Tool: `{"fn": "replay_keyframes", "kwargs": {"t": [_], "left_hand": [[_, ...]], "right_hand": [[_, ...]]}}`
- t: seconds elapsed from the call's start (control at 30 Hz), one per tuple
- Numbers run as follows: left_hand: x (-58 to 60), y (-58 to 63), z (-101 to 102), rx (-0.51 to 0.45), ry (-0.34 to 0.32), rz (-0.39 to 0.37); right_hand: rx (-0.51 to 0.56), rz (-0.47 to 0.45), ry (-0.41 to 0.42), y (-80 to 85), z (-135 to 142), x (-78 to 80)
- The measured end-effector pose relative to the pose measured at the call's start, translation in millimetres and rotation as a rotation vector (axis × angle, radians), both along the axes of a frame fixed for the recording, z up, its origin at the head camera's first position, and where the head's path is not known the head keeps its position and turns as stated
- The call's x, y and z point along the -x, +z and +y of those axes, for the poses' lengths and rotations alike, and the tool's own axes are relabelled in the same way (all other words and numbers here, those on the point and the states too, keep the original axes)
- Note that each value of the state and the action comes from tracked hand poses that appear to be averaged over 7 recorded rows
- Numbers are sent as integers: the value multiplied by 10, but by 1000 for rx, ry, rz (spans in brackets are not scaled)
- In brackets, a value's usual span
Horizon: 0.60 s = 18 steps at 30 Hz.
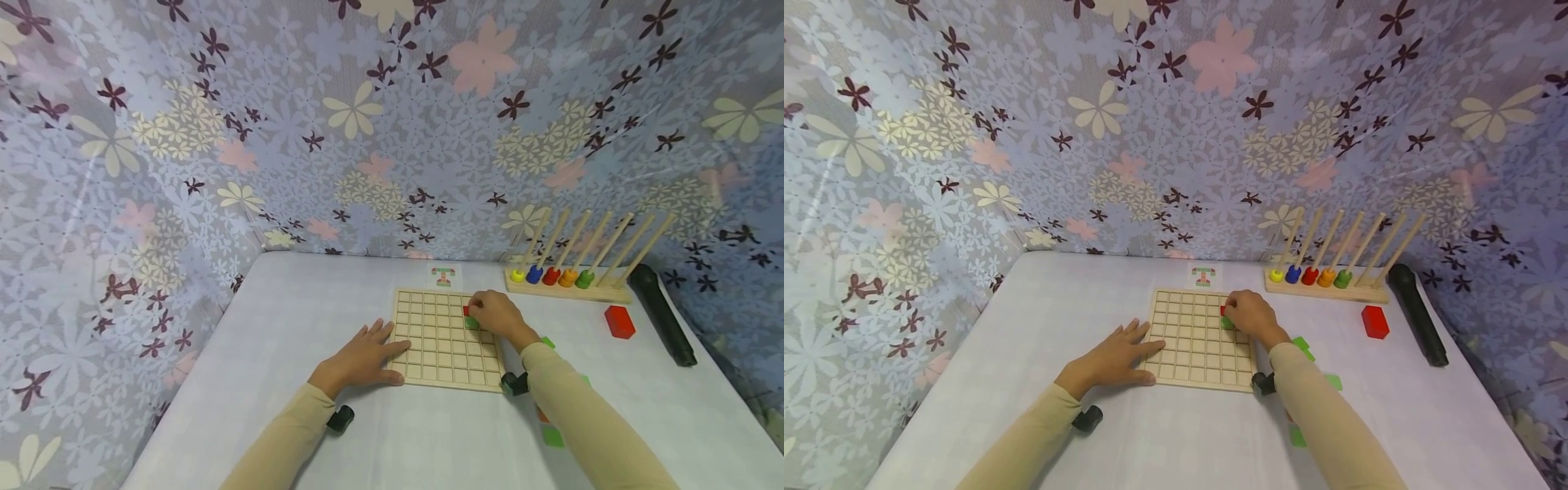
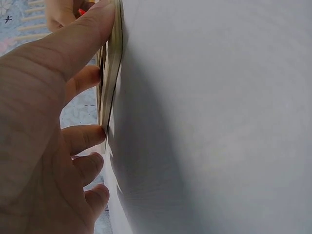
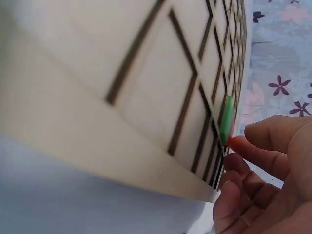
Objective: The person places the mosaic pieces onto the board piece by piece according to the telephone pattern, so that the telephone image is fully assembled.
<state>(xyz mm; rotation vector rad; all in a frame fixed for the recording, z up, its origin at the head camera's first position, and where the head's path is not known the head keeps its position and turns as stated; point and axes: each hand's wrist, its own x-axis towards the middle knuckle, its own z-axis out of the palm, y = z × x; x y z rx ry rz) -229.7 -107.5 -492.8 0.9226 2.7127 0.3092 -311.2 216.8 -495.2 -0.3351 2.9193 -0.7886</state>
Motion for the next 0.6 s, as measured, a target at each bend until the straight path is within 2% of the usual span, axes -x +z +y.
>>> {"fn": "replay_keyframes", "kwargs": {"t": [0.4, 0.6], "left_hand": [[17, -14, 14, 11, -10, 3], [15, -3, 6, 6, -10, 10]], "right_hand": [[71, -19, 16, 219, 183, -65], [11, -87, 110, 152, 243, -161]]}}
